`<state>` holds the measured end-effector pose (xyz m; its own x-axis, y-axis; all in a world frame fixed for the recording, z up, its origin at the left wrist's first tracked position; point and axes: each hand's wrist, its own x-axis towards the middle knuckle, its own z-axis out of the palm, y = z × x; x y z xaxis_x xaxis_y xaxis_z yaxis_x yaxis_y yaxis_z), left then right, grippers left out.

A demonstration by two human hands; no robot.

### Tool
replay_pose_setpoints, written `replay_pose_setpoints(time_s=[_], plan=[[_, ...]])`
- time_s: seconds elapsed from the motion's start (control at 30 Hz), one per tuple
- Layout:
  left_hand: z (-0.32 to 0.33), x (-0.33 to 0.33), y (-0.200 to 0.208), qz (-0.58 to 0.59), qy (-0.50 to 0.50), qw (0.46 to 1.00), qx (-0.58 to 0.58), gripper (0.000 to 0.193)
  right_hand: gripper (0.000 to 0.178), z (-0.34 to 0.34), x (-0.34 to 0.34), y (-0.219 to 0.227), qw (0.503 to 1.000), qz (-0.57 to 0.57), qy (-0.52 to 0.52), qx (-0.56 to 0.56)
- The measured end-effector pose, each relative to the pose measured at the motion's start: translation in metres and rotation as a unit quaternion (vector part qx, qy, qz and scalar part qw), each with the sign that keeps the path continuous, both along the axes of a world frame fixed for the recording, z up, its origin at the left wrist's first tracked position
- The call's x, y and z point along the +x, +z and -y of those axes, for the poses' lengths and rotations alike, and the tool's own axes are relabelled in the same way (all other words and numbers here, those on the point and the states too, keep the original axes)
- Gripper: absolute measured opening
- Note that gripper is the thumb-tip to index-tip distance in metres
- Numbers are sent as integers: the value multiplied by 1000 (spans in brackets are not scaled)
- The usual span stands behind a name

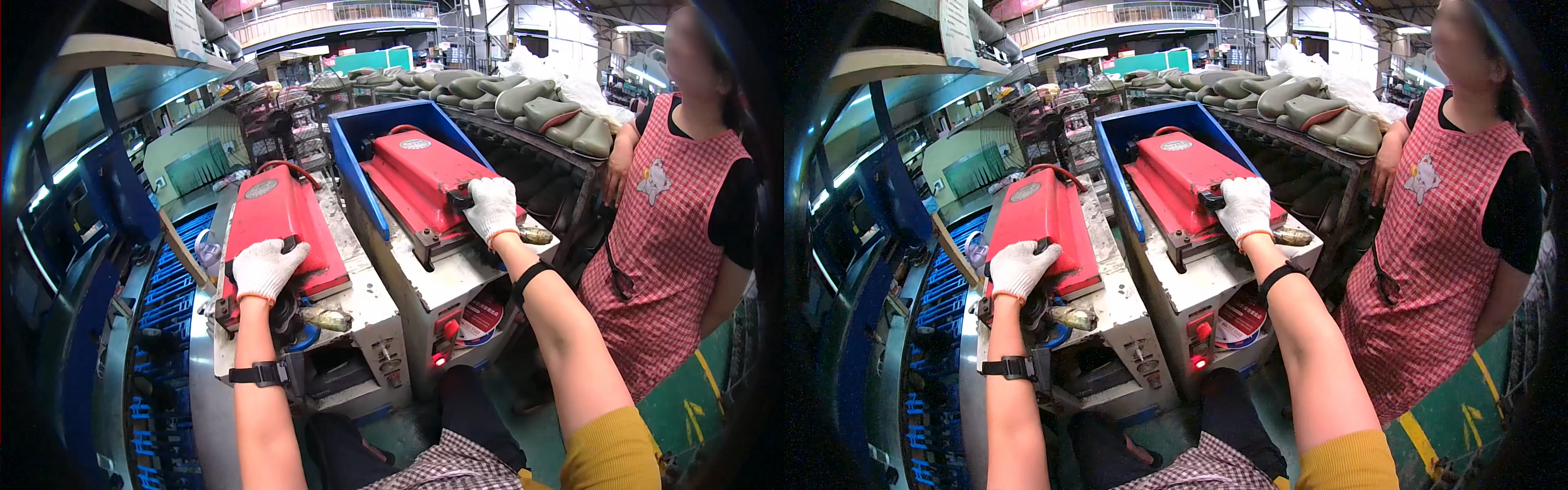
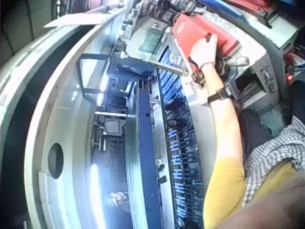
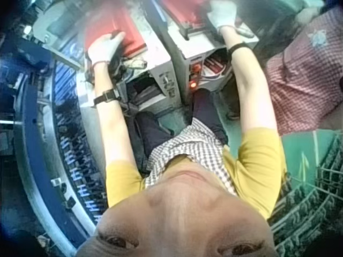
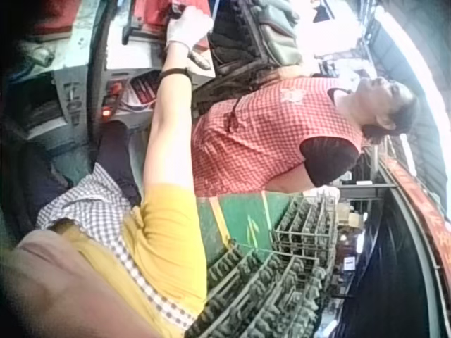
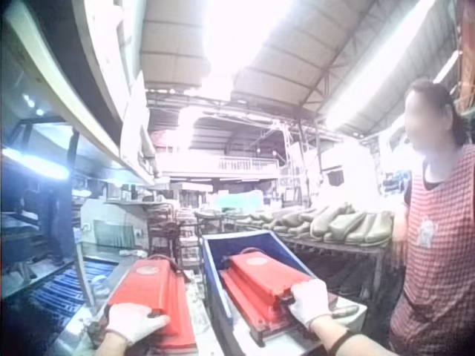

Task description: Operate a sole-attaching machine to press shoe soles onto lasted uppers.

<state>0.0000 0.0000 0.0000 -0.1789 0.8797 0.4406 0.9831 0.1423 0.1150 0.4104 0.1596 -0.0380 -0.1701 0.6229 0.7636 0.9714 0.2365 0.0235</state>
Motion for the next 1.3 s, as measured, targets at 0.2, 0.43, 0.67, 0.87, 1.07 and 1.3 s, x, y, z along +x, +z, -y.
replay_pose_setpoints(time_s=[0.2, 0.43, 0.67, 0.87, 1.07, 1.3], plan=[[1, -3, 3, -3, 11, 1000, 14, 67, 19, 4, -6, 1, 1000, 5, 4, 14], [-2, 1, 0, -1, 14, 1000, 10, 65, 17, 0, 0, -2, 999, -14, 4, 45], [2, -7, -8, -5, 8, 1000, 25, 62, 15, 12, -7, 2, 999, 0, 10, 36], [0, -5, -9, -9, 14, 1000, 23, 63, 14, 6, -6, 0, 998, 8, 20, 54], [-5, 1, -5, -5, 4, 999, 41, 63, 24, -5, 5, -1, 998, 16, 16, 63], [-2, -6, -10, 0, 4, 999, 33, 64, 23, -1, -2, -4, 998, 9, 17, 62]])
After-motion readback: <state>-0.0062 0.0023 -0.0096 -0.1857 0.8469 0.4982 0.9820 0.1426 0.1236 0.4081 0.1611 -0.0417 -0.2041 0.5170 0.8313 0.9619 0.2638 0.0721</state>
